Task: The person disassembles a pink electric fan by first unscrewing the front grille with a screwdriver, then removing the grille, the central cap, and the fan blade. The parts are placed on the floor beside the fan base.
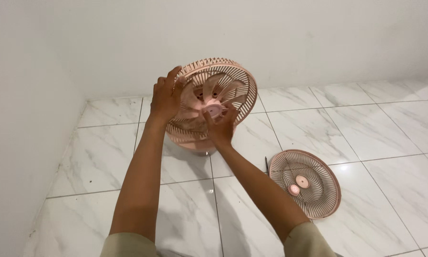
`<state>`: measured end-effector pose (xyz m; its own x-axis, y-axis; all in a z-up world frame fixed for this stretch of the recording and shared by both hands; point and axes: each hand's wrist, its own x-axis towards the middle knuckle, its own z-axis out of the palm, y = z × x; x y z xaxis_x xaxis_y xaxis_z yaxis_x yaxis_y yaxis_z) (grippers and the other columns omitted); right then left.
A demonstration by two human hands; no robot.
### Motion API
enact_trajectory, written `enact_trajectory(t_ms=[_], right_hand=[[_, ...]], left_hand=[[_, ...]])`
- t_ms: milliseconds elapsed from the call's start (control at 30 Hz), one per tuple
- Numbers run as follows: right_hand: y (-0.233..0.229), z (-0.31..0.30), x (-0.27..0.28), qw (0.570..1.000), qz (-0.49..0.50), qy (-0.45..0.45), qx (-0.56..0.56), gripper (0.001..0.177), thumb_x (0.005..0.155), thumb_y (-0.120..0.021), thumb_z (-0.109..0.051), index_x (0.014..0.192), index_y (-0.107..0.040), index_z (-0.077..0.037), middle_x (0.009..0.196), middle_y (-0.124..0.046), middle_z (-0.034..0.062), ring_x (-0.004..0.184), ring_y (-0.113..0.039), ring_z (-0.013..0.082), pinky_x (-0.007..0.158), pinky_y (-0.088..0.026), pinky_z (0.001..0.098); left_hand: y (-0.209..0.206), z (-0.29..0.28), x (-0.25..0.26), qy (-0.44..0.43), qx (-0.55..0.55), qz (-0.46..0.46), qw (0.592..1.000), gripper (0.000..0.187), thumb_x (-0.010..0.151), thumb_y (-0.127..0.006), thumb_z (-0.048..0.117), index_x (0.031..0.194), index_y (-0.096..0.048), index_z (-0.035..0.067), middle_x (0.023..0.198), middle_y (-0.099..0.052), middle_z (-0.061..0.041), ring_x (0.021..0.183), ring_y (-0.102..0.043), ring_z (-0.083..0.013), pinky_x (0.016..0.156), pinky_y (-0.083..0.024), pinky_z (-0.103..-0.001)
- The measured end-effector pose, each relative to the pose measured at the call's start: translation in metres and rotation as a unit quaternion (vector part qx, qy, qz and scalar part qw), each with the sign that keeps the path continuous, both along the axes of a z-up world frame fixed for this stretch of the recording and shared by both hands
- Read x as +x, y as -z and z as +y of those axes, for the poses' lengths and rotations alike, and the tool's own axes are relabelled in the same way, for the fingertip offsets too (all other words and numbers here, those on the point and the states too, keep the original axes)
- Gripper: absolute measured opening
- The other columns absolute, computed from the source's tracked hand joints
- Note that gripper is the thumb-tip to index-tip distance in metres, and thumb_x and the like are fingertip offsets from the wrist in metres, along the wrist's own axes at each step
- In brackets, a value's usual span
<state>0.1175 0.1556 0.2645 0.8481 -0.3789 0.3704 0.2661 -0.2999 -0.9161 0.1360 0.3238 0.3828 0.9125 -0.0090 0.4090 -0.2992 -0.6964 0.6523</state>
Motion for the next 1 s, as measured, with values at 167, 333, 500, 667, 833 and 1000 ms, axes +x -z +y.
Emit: enact_trajectory(t_ms=[167,333,500,667,833,1000], right_hand=[[0.004,-0.029,-0.011,0.908,-0.194,0.076,-0.363,0.073,0.084,-0.086,-0.041,0.137,-0.046,-0.010,0.127,-0.050,0.0174,0.117,-0.057,0.0377,0.095,-0.050,0.0511],[0.001,-0.044,0.008,0.709,-0.347,0.069,-0.610,0.060,0.086,-0.077,-0.034,0.139,-0.050,-0.024,0.136,-0.052,0.0184,0.123,-0.056,0.0412,0.097,-0.049,0.0533],[0.009,-0.039,0.025,0.677,-0.307,0.137,-0.654,0.056,0.091,-0.077,-0.019,0.138,-0.050,-0.028,0.142,-0.052,0.0133,0.127,-0.057,0.0369,0.100,-0.049,0.0509],[0.009,-0.031,0.027,0.798,-0.199,0.068,-0.564,0.064,0.083,-0.081,-0.036,0.138,-0.052,-0.021,0.134,-0.052,0.0219,0.117,-0.058,0.0372,0.094,-0.046,0.0530],[0.003,-0.020,0.017,0.886,-0.148,0.073,-0.434,0.075,0.077,-0.087,-0.043,0.137,-0.053,-0.014,0.132,-0.051,0.0202,0.124,-0.054,0.0352,0.095,-0.043,0.0522],[-0.002,-0.007,0.008,0.945,-0.064,0.072,-0.312,0.080,0.074,-0.090,-0.045,0.134,-0.049,-0.010,0.126,-0.048,0.0196,0.118,-0.052,0.0375,0.095,-0.046,0.0537]], left_hand=[[0.001,0.000,-0.003,0.005,-0.004,-0.020,1.000,0.057,0.106,-0.033,0.062,0.153,-0.047,0.032,0.115,-0.057,-0.014,0.112,-0.055,-0.0325,0.098,-0.047,-0.048],[-0.003,-0.001,-0.006,0.012,-0.005,-0.018,1.000,0.058,0.106,-0.031,0.063,0.153,-0.046,0.032,0.116,-0.056,-0.014,0.112,-0.055,-0.0317,0.097,-0.048,-0.048],[-0.006,-0.002,-0.008,0.004,0.000,0.008,1.000,0.062,0.104,-0.028,0.066,0.154,-0.044,0.033,0.115,-0.055,-0.013,0.112,-0.054,-0.0297,0.097,-0.047,-0.047],[-0.007,-0.003,-0.006,0.002,-0.001,0.017,1.000,0.063,0.103,-0.027,0.067,0.154,-0.044,0.034,0.114,-0.055,-0.011,0.112,-0.054,-0.0272,0.097,-0.047,-0.047],[-0.005,-0.004,-0.003,-0.009,0.012,0.008,1.000,0.062,0.104,-0.027,0.066,0.154,-0.044,0.034,0.112,-0.054,-0.011,0.110,-0.055,-0.0269,0.095,-0.049,-0.045],[-0.002,-0.002,-0.005,-0.001,0.005,-0.008,1.000,0.062,0.104,-0.029,0.066,0.153,-0.046,0.033,0.112,-0.055,-0.011,0.110,-0.055,-0.0283,0.095,-0.049,-0.046]])
